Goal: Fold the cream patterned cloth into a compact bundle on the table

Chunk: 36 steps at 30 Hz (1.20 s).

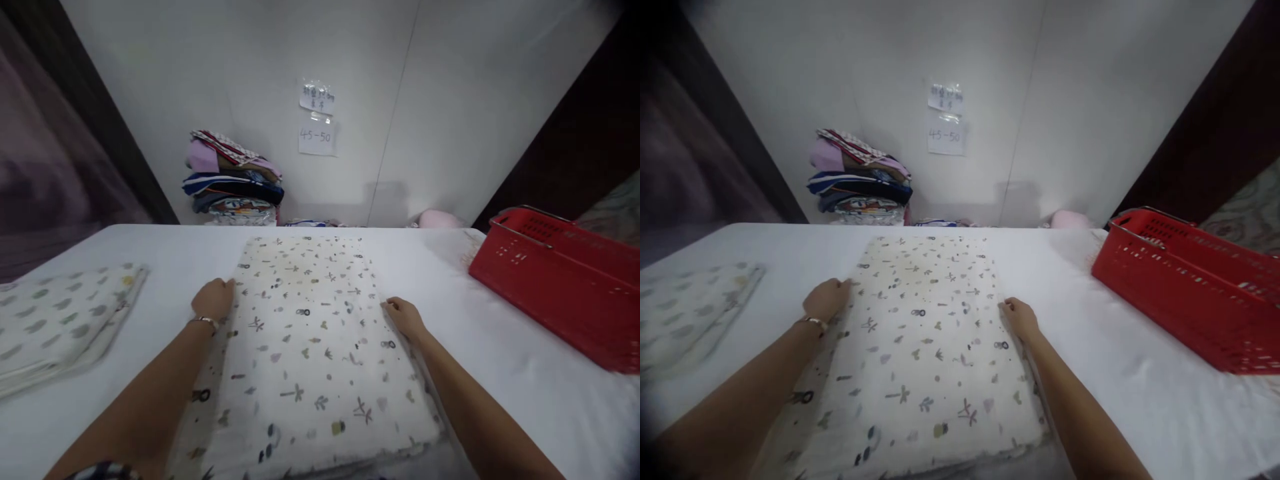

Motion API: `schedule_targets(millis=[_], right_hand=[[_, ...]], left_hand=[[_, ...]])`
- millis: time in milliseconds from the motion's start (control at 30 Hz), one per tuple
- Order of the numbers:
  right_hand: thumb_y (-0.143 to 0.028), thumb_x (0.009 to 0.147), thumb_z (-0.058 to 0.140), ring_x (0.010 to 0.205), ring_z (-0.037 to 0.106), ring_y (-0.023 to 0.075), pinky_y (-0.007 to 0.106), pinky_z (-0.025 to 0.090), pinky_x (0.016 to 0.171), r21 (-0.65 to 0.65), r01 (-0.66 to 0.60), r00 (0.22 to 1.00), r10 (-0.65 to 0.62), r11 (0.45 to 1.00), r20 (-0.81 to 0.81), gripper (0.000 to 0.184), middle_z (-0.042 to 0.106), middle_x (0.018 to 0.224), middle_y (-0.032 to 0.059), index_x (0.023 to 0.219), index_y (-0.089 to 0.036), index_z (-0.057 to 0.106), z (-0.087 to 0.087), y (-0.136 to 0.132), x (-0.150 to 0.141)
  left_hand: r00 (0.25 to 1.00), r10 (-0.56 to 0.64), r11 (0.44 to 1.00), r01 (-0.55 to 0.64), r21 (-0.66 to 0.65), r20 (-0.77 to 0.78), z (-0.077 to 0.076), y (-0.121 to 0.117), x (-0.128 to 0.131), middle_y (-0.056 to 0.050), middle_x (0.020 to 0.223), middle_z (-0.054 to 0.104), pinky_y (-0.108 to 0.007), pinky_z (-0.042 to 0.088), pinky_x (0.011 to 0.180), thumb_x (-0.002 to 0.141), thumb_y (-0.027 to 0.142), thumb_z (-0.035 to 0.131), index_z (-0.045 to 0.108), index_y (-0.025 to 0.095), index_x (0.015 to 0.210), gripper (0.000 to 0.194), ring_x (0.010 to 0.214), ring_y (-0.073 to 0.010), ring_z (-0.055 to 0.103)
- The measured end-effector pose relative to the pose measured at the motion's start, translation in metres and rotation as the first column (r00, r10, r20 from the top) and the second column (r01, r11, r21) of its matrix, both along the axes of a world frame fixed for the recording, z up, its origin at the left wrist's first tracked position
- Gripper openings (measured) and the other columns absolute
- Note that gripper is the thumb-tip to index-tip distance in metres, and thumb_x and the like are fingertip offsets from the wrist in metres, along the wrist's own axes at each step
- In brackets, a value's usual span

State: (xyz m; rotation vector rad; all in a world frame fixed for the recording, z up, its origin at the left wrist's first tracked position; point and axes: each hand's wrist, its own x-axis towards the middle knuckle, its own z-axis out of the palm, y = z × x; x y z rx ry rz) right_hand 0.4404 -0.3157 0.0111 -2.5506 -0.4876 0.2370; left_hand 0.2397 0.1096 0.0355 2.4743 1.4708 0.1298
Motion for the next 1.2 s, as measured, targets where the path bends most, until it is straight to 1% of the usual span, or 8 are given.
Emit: schedule_targets(millis=[133,400,500,567,733,967,1067,1200], right_hand=[[-0.044,0.084,0.045,0.077,0.059,0.0175,0.025,0.037,0.064,-0.021,0.030,1.000,-0.030,0.999,-0.008,0.032,0.068,0.083,0.0020,0.093,-0.022,0.067,0.000,0.003,0.001],[-0.044,0.084,0.046,0.074,0.059,0.0163,0.025,0.037,0.064,-0.025,0.033,0.999,-0.033,0.999,0.022,0.028,0.068,0.080,0.0001,0.089,-0.024,0.065,-0.002,0.002,0.000],[-0.044,0.084,0.045,0.073,0.058,0.0165,0.025,0.037,0.063,-0.030,0.031,0.999,-0.030,0.999,0.019,0.029,0.068,0.079,0.0001,0.088,-0.024,0.065,0.000,0.002,-0.001],[-0.045,0.084,0.045,0.074,0.059,0.0169,0.025,0.038,0.063,-0.033,0.023,1.000,-0.023,0.999,0.008,0.029,0.068,0.079,0.0003,0.088,-0.024,0.065,0.001,0.002,-0.002],[-0.048,0.085,0.041,0.075,0.060,0.0183,0.026,0.038,0.063,-0.063,0.026,1.000,-0.025,0.998,0.011,0.033,0.068,0.079,0.0008,0.092,-0.025,0.064,-0.004,0.000,-0.004],[-0.056,0.084,0.036,0.080,0.062,0.0213,0.028,0.042,0.064,-0.076,0.020,1.000,-0.019,0.997,0.009,0.042,0.069,0.085,0.0017,0.098,-0.027,0.062,-0.010,-0.002,-0.006],[-0.060,0.083,0.036,0.081,0.062,0.0212,0.028,0.043,0.065,-0.077,0.024,1.000,-0.025,0.997,-0.011,0.046,0.069,0.087,0.0006,0.100,-0.027,0.062,-0.009,-0.004,-0.006],[-0.062,0.083,0.035,0.079,0.062,0.0206,0.028,0.043,0.064,-0.082,0.037,0.999,-0.039,0.996,-0.024,0.048,0.069,0.084,0.0001,0.103,-0.027,0.062,-0.008,-0.004,-0.006]], left_hand=[[1.000,-0.003,1.000,0.003,-0.022,0.007,0.008,0.002,0.009,-0.017,0.099,0.064,-0.040,0.047,0.074,0.086,0.055,0.034,0.061,0.011,0.093,0.052,0.093,-0.0300,0.060],[0.998,-0.047,0.998,0.048,0.030,-0.029,-0.001,0.012,0.019,-0.018,0.105,0.061,-0.041,0.045,0.073,0.091,0.042,0.026,0.058,0.004,0.102,0.050,0.099,-0.0338,0.058],[0.998,-0.041,0.998,0.043,0.046,-0.040,-0.001,0.015,0.020,-0.017,0.106,0.062,-0.042,0.045,0.071,0.090,0.039,0.028,0.059,0.008,0.101,0.046,0.099,-0.0332,0.059],[0.999,-0.026,0.999,0.027,0.042,-0.024,0.000,0.016,0.023,-0.019,0.103,0.063,-0.043,0.045,0.070,0.090,0.043,0.027,0.061,0.010,0.100,0.048,0.097,-0.0333,0.060],[0.999,-0.027,1.000,0.027,0.014,0.019,-0.001,0.026,0.042,-0.023,0.103,0.062,-0.040,0.046,0.071,0.088,0.059,0.029,0.059,0.004,0.103,0.064,0.095,-0.0331,0.060],[0.999,0.044,0.992,-0.045,0.119,0.016,-0.025,0.050,0.064,-0.018,0.108,0.063,-0.037,0.047,0.075,0.092,0.035,0.034,0.060,0.011,0.105,0.038,0.099,-0.0282,0.061],[0.997,0.078,0.988,-0.080,0.129,0.016,-0.030,0.055,0.064,-0.018,0.107,0.064,-0.036,0.047,0.075,0.092,0.033,0.034,0.061,0.013,0.106,0.037,0.098,-0.0272,0.062],[0.997,0.080,0.989,-0.081,0.127,0.015,-0.027,0.057,0.067,-0.018,0.105,0.065,-0.037,0.048,0.075,0.092,0.037,0.030,0.062,0.013,0.105,0.042,0.096,-0.0273,0.063]])
